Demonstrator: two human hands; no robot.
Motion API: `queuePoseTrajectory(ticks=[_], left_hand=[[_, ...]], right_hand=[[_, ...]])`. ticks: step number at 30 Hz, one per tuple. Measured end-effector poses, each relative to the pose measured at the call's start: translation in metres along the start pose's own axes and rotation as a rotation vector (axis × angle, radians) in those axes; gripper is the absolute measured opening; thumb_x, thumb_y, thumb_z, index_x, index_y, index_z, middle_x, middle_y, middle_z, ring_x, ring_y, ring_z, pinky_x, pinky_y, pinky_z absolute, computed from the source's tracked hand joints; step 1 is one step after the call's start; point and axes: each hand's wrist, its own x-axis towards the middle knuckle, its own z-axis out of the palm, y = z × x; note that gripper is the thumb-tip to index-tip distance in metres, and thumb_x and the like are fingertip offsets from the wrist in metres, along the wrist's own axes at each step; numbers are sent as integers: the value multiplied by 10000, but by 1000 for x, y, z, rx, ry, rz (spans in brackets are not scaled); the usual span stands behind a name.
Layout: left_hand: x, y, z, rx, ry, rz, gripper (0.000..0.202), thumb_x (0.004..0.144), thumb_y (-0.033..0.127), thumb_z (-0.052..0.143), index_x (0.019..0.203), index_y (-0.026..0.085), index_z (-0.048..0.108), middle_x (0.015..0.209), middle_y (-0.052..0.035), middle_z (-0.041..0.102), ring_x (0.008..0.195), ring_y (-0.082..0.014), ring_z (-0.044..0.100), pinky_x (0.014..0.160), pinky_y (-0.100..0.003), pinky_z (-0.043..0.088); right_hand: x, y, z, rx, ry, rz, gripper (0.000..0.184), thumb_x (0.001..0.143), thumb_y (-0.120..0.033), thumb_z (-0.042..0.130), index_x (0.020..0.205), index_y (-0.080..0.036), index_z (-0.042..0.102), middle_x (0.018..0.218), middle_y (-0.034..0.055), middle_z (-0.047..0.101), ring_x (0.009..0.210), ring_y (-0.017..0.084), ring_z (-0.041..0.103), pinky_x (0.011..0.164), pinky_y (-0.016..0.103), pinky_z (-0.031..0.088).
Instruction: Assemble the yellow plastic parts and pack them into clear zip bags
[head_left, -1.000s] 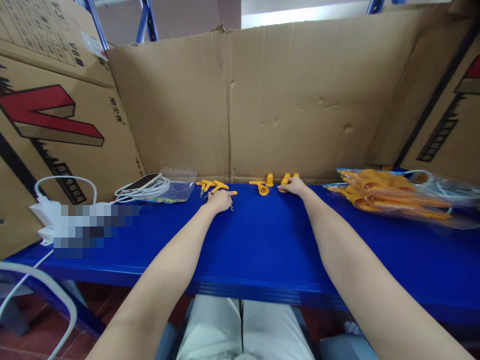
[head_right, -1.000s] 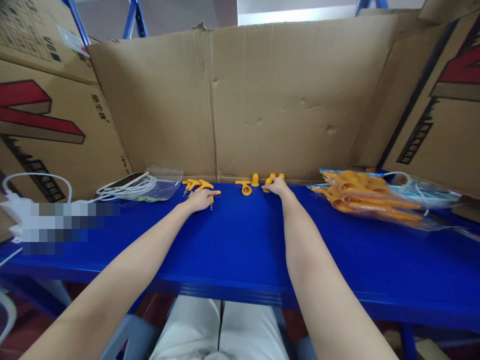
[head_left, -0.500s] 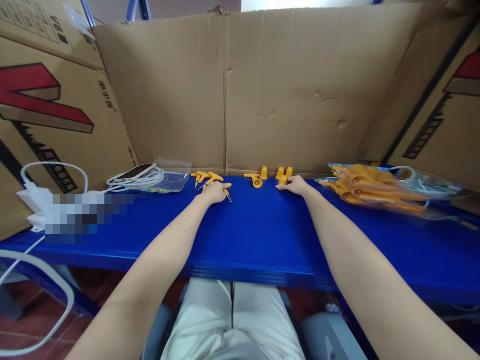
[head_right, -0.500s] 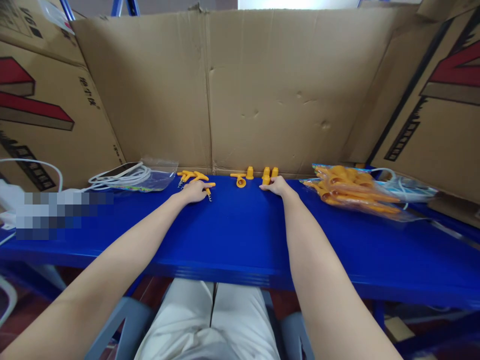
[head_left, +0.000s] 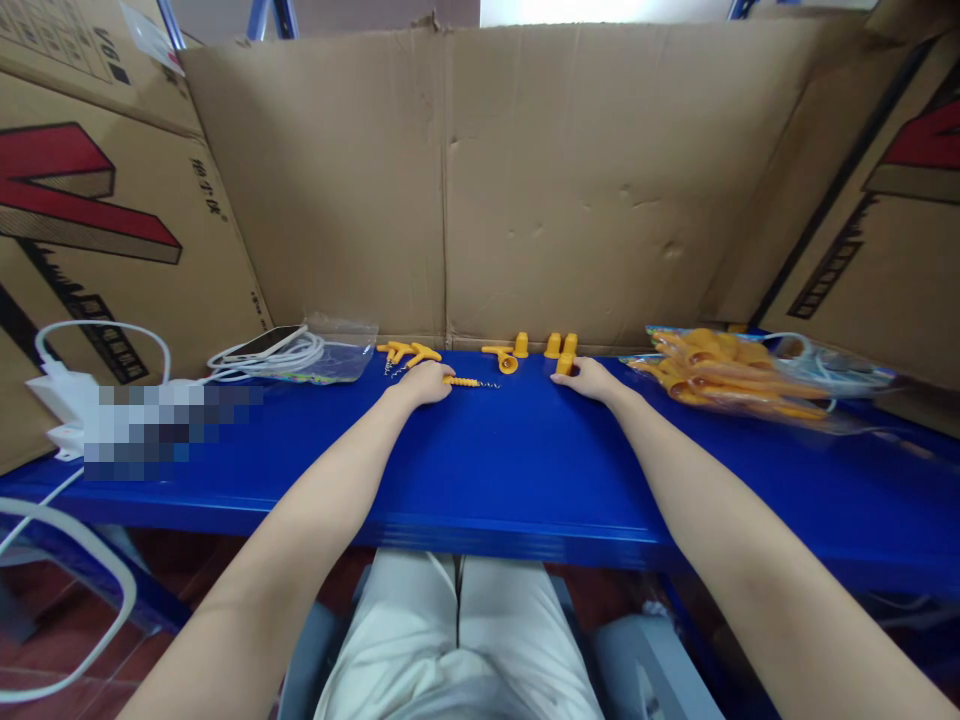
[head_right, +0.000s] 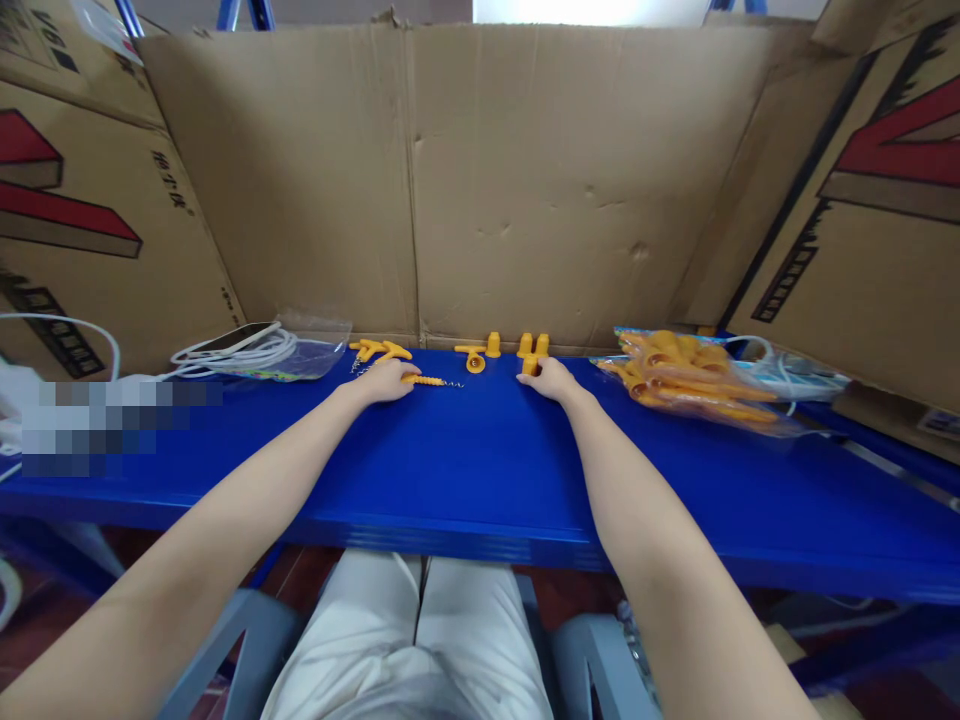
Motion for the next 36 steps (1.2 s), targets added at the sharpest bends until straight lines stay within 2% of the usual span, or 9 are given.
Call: queuePoseTrajectory(ticks=[3,7,11,15,18,22,31,36], left_hand=[[1,-1,0,-61,-19,13,380,743,224,480,1095,192,618,1117,-65,637,1032,-228,569,896,-295,420],[0,1,-1,-96,-6,0,306,720,221,506,1002,194,624,1031,-64,655,952,-228,595,825,-288,439],[-3,2,-3,-94,22,-18,301,710,212,523,1002,197,593,960,-63,650,897,-225,599,751,-279,439],[-5,3,-4,-137,15,-33,290,701,212,537,989,191,559,845,-52,646,782,-208,605,663,-269,426],[-7,3,-5,-189,9,-49,251,688,194,537,939,187,547,729,-40,636,716,-211,601,626,-272,409],[-5,1,-3,-239,35,-43,218,668,187,548,885,189,535,681,-38,635,680,-219,599,624,-281,400],[-4,-1,-1,-282,40,-20,175,693,221,540,865,201,513,655,-24,615,656,-209,583,612,-277,388],[-6,2,-4,-296,19,2,181,701,225,527,881,206,522,663,-18,612,648,-200,577,613,-275,389]], right_hand=[[-2,-7,-1,-183,17,19,353,775,-411,578,1013,-151,600,1051,123,634,986,263,584,780,350,445],[-3,-15,-4,-320,55,-47,293,778,-282,558,1041,-154,574,1090,135,608,1015,274,567,780,354,436],[-6,-26,-12,-376,150,-108,328,735,-166,553,1062,-156,552,1119,136,579,1003,263,561,775,339,417],[-15,-43,-21,-381,187,-202,270,735,-161,532,1002,-179,564,1065,103,593,985,257,550,759,340,399],[-22,-55,-25,-384,166,-266,256,747,-174,529,1000,-186,571,1047,89,604,977,257,552,770,352,394],[-26,-62,-23,-387,116,-340,281,754,-177,543,1033,-181,579,1065,90,607,961,250,566,797,366,398],[-13,-54,-6,-285,24,-518,295,734,-204,607,1026,-166,606,1072,104,625,1003,256,574,836,366,426],[-12,-54,-3,-284,-3,-525,319,739,-226,615,1056,-186,613,1085,102,630,1015,273,577,854,400,423]])
